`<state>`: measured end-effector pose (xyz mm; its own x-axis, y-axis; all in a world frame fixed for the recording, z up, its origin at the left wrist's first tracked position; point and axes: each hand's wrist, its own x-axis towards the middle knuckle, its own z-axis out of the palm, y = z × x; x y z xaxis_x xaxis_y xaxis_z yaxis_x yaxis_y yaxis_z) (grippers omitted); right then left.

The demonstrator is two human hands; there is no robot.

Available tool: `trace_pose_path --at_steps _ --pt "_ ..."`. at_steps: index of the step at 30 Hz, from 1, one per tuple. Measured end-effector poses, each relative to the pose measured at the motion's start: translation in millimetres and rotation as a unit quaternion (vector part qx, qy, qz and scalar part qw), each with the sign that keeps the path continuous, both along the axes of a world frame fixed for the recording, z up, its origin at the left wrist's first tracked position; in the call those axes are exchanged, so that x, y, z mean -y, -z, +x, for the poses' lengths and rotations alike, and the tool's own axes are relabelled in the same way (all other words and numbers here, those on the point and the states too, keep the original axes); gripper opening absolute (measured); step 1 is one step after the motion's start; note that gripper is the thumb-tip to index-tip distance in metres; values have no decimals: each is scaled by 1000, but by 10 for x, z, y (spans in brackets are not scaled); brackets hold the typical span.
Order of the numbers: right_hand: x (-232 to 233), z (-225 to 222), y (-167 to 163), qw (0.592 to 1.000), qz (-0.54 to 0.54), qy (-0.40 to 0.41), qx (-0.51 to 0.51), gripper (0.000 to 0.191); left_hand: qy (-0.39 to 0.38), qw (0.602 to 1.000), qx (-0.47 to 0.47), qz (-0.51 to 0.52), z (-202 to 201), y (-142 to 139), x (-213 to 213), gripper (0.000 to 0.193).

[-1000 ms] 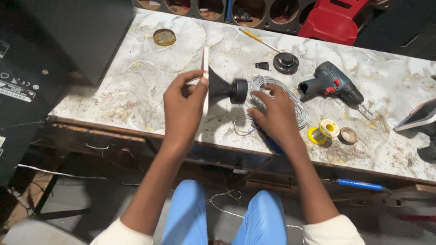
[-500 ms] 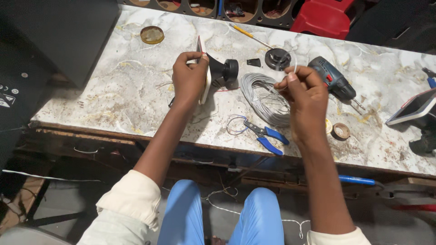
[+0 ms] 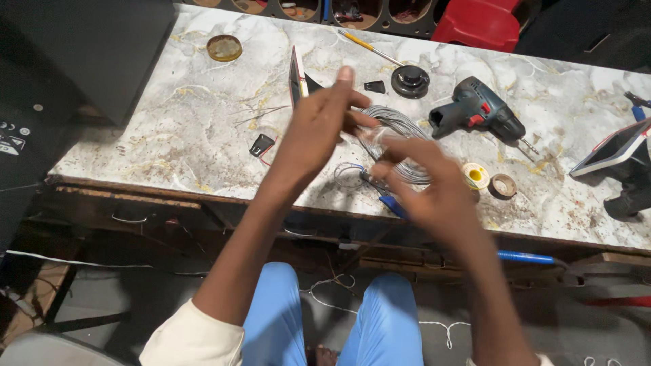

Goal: The person strips the insulation from a white wire using pliers, twists the exposed strands, and applies solder to the wire ends. They then solder the prepared wires to the terminals of a small electronic device mounted on a stand.

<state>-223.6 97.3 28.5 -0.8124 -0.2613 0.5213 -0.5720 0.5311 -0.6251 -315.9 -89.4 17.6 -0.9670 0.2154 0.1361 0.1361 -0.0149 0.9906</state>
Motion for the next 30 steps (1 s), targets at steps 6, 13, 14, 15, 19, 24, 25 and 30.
trace_pose_path --at_steps 6,13,14,15,19,24,25,30 --pt "316 383 352 992 119 10 -33 17 160 987 -34 -5 413 -213 -7 36" --pt "331 463 533 987 139 79 30 12 27 988 -65 -140 492 -155 76 47" --pt "300 460 556 990 114 85 17 13 -7 967 -111 -229 504 -156 104 49" --pt "263 436 577 992 90 90 4 15 -14 956 -109 -271 515 -161 136 46" --pt "82 270 687 985 51 162 -25 23 13 942 -31 -334 486 -203 226 35" --pt "-85 -36 861 960 150 228 -67 34 78 991 -107 -24 410 -241 149 39" --pt "-95 -76 896 955 165 238 -63 35 75 993 -86 5 402 -247 126 37" --pt "-61 -161 983 945 180 266 -63 44 131 973 14 189 374 -295 95 33"
